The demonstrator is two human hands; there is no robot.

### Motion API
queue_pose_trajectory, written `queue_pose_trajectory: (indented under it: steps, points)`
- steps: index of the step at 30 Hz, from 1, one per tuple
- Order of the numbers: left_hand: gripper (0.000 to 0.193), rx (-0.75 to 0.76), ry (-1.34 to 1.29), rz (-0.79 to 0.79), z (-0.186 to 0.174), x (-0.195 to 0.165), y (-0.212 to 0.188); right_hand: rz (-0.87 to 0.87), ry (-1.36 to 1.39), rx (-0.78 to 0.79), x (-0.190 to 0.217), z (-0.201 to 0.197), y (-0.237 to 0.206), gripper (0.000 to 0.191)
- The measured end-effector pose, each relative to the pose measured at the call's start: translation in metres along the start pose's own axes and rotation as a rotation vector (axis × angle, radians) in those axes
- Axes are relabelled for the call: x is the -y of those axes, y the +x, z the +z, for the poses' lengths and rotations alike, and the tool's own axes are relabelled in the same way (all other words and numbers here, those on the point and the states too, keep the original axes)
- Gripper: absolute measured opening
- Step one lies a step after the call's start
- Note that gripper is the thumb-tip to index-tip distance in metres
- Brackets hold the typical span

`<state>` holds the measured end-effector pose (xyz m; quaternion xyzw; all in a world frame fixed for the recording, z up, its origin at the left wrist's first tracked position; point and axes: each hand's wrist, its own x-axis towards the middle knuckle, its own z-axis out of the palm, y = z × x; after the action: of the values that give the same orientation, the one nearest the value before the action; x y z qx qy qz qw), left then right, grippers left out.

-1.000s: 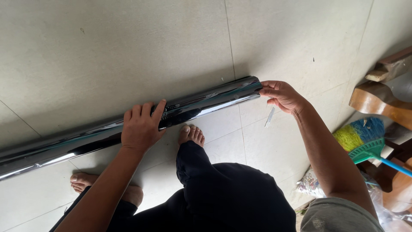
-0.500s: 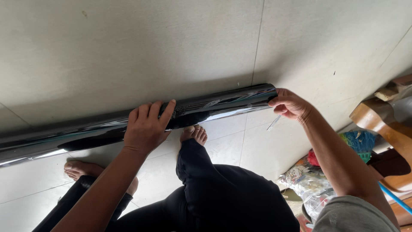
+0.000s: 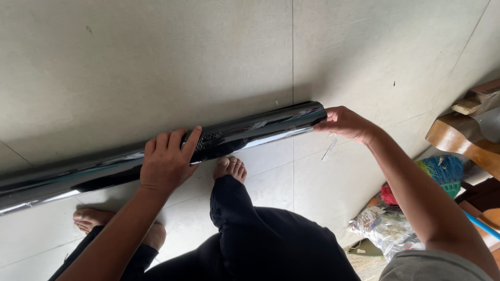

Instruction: The person applies a large sheet of black window tint film to a flat glass pane on the floor. They smooth the film with their hands, use a plastic squeegee to remove bubbles, and then roll the film tightly into a cylinder.

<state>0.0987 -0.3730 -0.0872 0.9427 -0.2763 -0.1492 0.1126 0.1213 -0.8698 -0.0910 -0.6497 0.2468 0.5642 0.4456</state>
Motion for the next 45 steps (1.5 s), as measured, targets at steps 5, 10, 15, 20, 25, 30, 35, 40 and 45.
queue_pose_trajectory:
  steps: [5, 10, 15, 20, 25, 30, 35, 40, 45]
  points:
    - [0.087, 0.012, 0.035, -0.015, -0.005, 0.002, 0.005, 0.183, 0.335, 0.2, 0.0, -0.01, 0.006, 0.015]
    - [0.088, 0.059, 0.009, -0.006, 0.005, 0.005, 0.001, 0.24, 0.395, 0.314, -0.011, -0.02, 0.029, 0.019]
    - [0.081, 0.039, 0.033, -0.011, 0.013, 0.008, -0.003, 0.29, 0.485, 0.36, -0.013, -0.017, 0.033, 0.016]
    - [0.079, 0.049, -0.002, -0.03, 0.007, 0.007, 0.001, 0.321, 0.457, 0.352, -0.005, -0.017, 0.034, 0.015]
    - [0.078, 0.043, 0.006, -0.032, 0.003, 0.005, 0.002, 0.218, 0.423, 0.433, -0.003, -0.016, 0.044, 0.016]
    - [0.08, 0.011, 0.031, -0.01, 0.006, 0.001, -0.007, 0.158, 0.348, 0.293, -0.013, 0.001, 0.039, 0.022]
    - [0.082, -0.012, 0.069, 0.007, 0.007, -0.005, -0.01, 0.044, 0.188, 0.043, -0.013, 0.014, 0.018, 0.024]
    - [0.081, -0.043, 0.076, 0.024, 0.006, -0.007, -0.007, 0.005, 0.353, 0.019, -0.009, 0.017, 0.006, 0.021]
    - [0.082, -0.049, 0.084, -0.005, 0.006, -0.006, -0.01, 0.051, 0.484, 0.29, -0.017, -0.009, 0.01, 0.012]
